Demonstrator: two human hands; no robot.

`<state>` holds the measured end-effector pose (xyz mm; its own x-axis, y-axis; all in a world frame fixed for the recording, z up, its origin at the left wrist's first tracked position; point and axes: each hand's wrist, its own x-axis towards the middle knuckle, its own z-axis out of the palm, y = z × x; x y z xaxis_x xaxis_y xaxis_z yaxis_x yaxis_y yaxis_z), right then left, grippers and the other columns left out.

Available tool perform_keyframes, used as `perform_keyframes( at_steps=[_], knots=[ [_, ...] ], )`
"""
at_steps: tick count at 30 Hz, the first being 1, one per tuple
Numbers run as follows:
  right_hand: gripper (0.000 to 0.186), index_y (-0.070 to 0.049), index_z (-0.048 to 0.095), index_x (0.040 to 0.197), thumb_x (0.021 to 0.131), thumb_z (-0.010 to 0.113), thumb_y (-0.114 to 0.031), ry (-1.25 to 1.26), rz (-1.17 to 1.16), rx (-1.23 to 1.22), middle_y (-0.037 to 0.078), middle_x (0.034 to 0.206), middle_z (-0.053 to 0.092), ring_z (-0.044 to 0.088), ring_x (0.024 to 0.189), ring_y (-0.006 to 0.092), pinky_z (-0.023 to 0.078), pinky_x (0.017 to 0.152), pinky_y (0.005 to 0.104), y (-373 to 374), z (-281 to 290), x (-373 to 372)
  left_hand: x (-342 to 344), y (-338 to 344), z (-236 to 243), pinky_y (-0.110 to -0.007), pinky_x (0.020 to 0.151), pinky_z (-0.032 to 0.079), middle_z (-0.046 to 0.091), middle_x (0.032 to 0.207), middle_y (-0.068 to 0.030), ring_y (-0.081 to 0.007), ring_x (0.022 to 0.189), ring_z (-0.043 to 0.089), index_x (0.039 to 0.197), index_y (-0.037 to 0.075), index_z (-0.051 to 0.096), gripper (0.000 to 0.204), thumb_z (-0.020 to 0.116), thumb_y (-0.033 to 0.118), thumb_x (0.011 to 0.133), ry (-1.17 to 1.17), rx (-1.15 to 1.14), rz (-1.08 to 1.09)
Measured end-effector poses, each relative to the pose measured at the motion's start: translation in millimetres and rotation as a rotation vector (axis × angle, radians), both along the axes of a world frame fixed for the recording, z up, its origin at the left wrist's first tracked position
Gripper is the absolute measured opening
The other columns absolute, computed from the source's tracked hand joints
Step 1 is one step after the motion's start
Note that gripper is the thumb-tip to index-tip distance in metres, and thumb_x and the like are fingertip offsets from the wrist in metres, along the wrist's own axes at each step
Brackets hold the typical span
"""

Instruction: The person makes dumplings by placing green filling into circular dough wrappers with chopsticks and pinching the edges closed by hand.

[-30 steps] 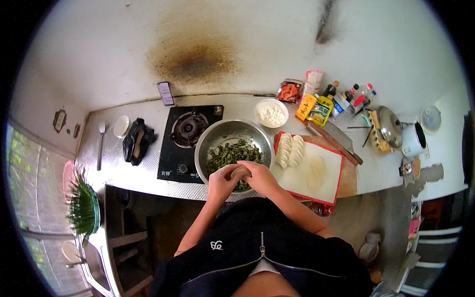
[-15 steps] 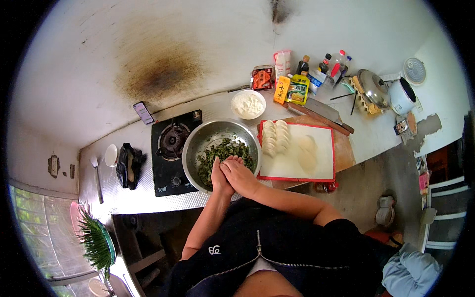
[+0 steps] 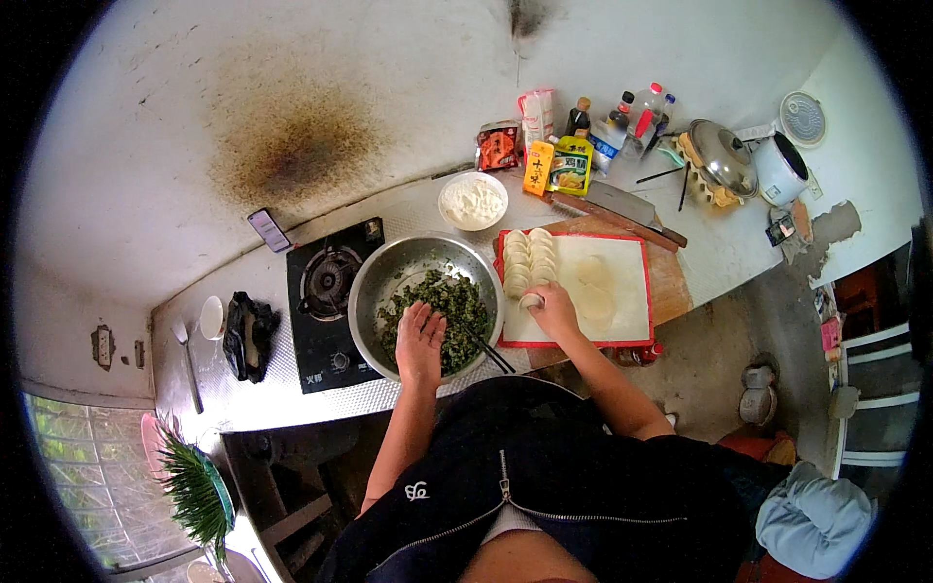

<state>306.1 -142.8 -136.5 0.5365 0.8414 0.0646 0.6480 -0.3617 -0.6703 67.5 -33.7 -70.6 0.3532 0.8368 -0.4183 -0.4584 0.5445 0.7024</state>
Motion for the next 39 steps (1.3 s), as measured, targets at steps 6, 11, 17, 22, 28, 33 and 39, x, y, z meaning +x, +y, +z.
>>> perform_keyframes(
  at_steps=[6, 11, 17, 22, 28, 33, 39],
  knots=[
    [0.027, -0.005, 0.061, 0.096, 0.072, 0.071, -0.011, 0.016, -0.054, 0.002, 0.015, 0.097, 0.06, 0.059, 0.091, 0.0341, 0.048, 0.078, 0.0415, 11.2, -52.3, -10.8, -1.4, -4.1, -6.9, -0.04, 0.099, 0.046, 0.051, 0.126, -0.0144, -0.0264, 0.109, 0.055, 0.13, 0.0, 0.044, 0.046, 0.05, 0.034, 0.099, -0.028, -0.034, -0.012],
    [0.029, -0.006, 0.06, 0.099, 0.072, 0.07, -0.011, -0.048, -0.053, 0.011, 0.014, 0.096, 0.059, 0.058, 0.095, 0.033, 0.048, 0.081, 0.0425, 13.7, -59.3, -20.1, 2.9, -10.1, 6.2, -0.04, 0.098, 0.047, 0.052, 0.124, -0.015, -0.0265, 0.111, 0.054, 0.13, 0.001, 0.043, 0.046, 0.051, 0.033, 0.098, -0.002, -0.047, -0.021],
    [0.026, -0.008, 0.06, 0.1, 0.075, 0.068, -0.009, -0.045, -0.146, 0.104, 0.014, 0.102, 0.058, 0.056, 0.097, 0.034, 0.048, 0.082, 0.043, -5.7, -44.5, 15.4, -5.1, -7.8, -2.0, -0.039, 0.098, 0.047, 0.053, 0.124, -0.0146, -0.0264, 0.111, 0.054, 0.13, 0.0, 0.044, 0.047, 0.051, 0.034, 0.098, -0.029, -0.052, -0.012],
    [0.023, -0.008, 0.063, 0.097, 0.075, 0.069, -0.011, -0.406, -0.377, -0.104, 0.013, 0.098, 0.06, 0.057, 0.096, 0.0324, 0.047, 0.083, 0.0431, -48.9, -59.9, 86.2, -4.8, -6.4, -4.4, -0.037, 0.097, 0.047, 0.055, 0.122, -0.0127, -0.0246, 0.108, 0.056, 0.126, 0.001, 0.048, 0.044, 0.051, 0.034, 0.098, -0.054, -0.055, -0.002],
    [0.013, -0.007, 0.064, 0.085, 0.076, 0.071, -0.013, -0.192, -0.441, -0.202, 0.013, 0.095, 0.061, 0.057, 0.096, 0.032, 0.047, 0.083, 0.0442, -68.7, -41.4, 97.9, -1.1, -5.2, -5.4, -0.037, 0.095, 0.048, 0.057, 0.118, -0.0118, -0.0239, 0.105, 0.058, 0.122, 0.001, 0.051, 0.04, 0.051, 0.034, 0.098, -0.042, -0.055, -0.018],
    [0.016, -0.005, 0.061, 0.089, 0.081, 0.07, -0.015, -0.103, -0.365, -0.144, 0.014, 0.094, 0.064, 0.061, 0.088, 0.0314, 0.049, 0.077, 0.0404, -69.6, -32.3, 92.1, 0.8, -4.2, -2.8, -0.036, 0.094, 0.049, 0.058, 0.117, -0.0119, -0.0235, 0.106, 0.058, 0.122, 0.001, 0.051, 0.039, 0.051, 0.032, 0.098, -0.008, -0.042, -0.038],
    [0.022, -0.002, 0.057, 0.101, 0.087, 0.069, -0.013, 0.543, 0.023, 0.135, 0.009, 0.09, 0.065, 0.063, 0.085, 0.0146, 0.05, 0.074, 0.0284, -35.9, 2.1, 58.5, 1.2, -1.6, -18.3, -0.037, 0.096, 0.048, 0.058, 0.123, -0.0147, -0.0253, 0.107, 0.059, 0.123, -0.001, 0.052, 0.039, 0.049, 0.03, 0.099, -0.054, -0.056, -0.196]
  ],
)
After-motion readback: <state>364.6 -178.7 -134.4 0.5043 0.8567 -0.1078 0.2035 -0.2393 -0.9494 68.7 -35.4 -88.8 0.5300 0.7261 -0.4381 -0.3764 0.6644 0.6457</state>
